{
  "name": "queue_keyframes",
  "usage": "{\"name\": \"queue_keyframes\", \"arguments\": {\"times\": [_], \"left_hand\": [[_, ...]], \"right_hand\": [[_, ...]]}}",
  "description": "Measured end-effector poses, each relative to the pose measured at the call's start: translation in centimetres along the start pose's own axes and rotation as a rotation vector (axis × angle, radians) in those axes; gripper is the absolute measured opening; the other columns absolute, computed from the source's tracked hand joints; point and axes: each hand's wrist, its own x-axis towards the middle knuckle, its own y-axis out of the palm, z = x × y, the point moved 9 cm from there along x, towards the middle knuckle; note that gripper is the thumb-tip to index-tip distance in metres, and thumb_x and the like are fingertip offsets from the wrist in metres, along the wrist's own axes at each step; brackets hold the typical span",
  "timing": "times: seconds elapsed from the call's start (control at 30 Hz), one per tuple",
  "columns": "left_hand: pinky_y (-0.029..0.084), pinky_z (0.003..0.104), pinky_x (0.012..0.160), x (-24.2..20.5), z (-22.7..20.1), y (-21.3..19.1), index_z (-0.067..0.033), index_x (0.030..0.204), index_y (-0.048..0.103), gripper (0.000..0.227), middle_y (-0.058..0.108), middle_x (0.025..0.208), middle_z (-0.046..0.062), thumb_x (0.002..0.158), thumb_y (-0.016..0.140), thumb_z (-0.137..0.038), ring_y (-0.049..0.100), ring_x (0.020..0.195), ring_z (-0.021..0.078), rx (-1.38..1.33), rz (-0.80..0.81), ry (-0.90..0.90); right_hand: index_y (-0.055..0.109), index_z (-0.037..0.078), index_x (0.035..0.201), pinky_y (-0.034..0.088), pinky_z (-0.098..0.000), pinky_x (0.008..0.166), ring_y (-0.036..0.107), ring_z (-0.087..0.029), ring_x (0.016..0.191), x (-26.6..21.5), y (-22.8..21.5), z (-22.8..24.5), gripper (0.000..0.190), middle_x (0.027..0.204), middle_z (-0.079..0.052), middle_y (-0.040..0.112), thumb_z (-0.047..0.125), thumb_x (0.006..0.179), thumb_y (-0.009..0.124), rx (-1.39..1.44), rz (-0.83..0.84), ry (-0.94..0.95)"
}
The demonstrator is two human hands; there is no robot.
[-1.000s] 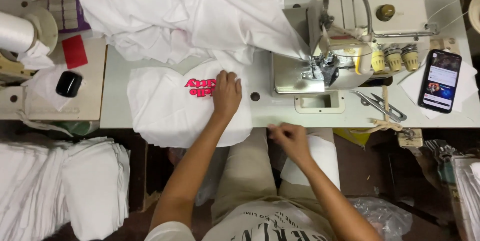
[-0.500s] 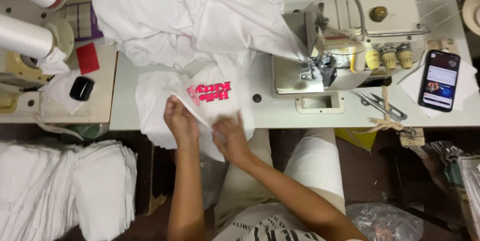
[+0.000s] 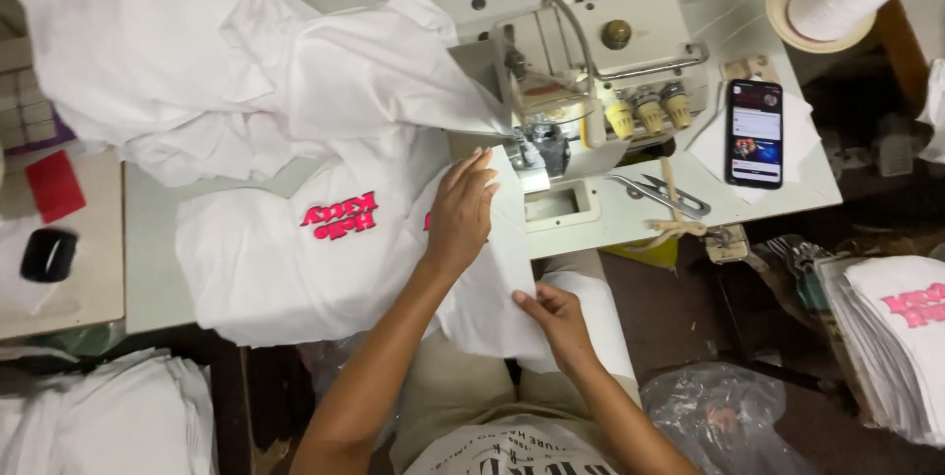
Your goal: A person is handling, unfolding, and stacking white fabric pieces with a red logo on a sewing machine table.
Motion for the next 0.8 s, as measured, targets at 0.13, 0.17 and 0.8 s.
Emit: {"name": "queue_keyframes", "arguments": {"times": [0.13, 0.17, 0.8], "left_hand": [[0.045, 0.041, 0.11, 0.6, 0.0, 2.1, -0.0042, 0.125, 0.065, 0.026, 0.066, 0.139, 0.013, 0.108, 0.054, -0.02, 0.058, 0.134, 0.0243, 0.14, -0.02, -0.009], [0.046, 0.042, 0.108, 1.0, -0.2, 2.5, -0.0033, 0.126, 0.065, 0.027, 0.067, 0.136, 0.014, 0.107, 0.055, -0.019, 0.059, 0.133, 0.0266, 0.19, -0.033, -0.005], [0.045, 0.046, 0.093, -35.7, -3.1, 15.6, -0.0072, 0.11, 0.068, 0.024, 0.065, 0.111, 0.011, 0.087, 0.066, -0.014, 0.059, 0.111, 0.0282, 0.033, 1.0, 0.151]], "right_hand": [[0.082, 0.001, 0.095, 0.057, -0.0322, 0.074, 0.067, -0.017, 0.072, 1.2, -4.1, -0.6, 0.014, 0.076, -0.009, 0.074, 0.013, 0.09, 0.08, -0.041, -0.131, 0.004], [0.081, -0.001, 0.096, 0.056, -0.0322, 0.074, 0.065, -0.017, 0.071, 1.6, -4.8, -0.1, 0.016, 0.075, -0.01, 0.072, 0.015, 0.09, 0.08, -0.061, -0.168, -0.018], [0.08, 0.009, 0.102, 0.057, -0.0386, 0.083, 0.071, -0.028, 0.087, 0.8, -16.4, -5.7, 0.012, 0.09, -0.014, 0.075, 0.008, 0.09, 0.078, -0.628, -0.238, -0.11]]}}
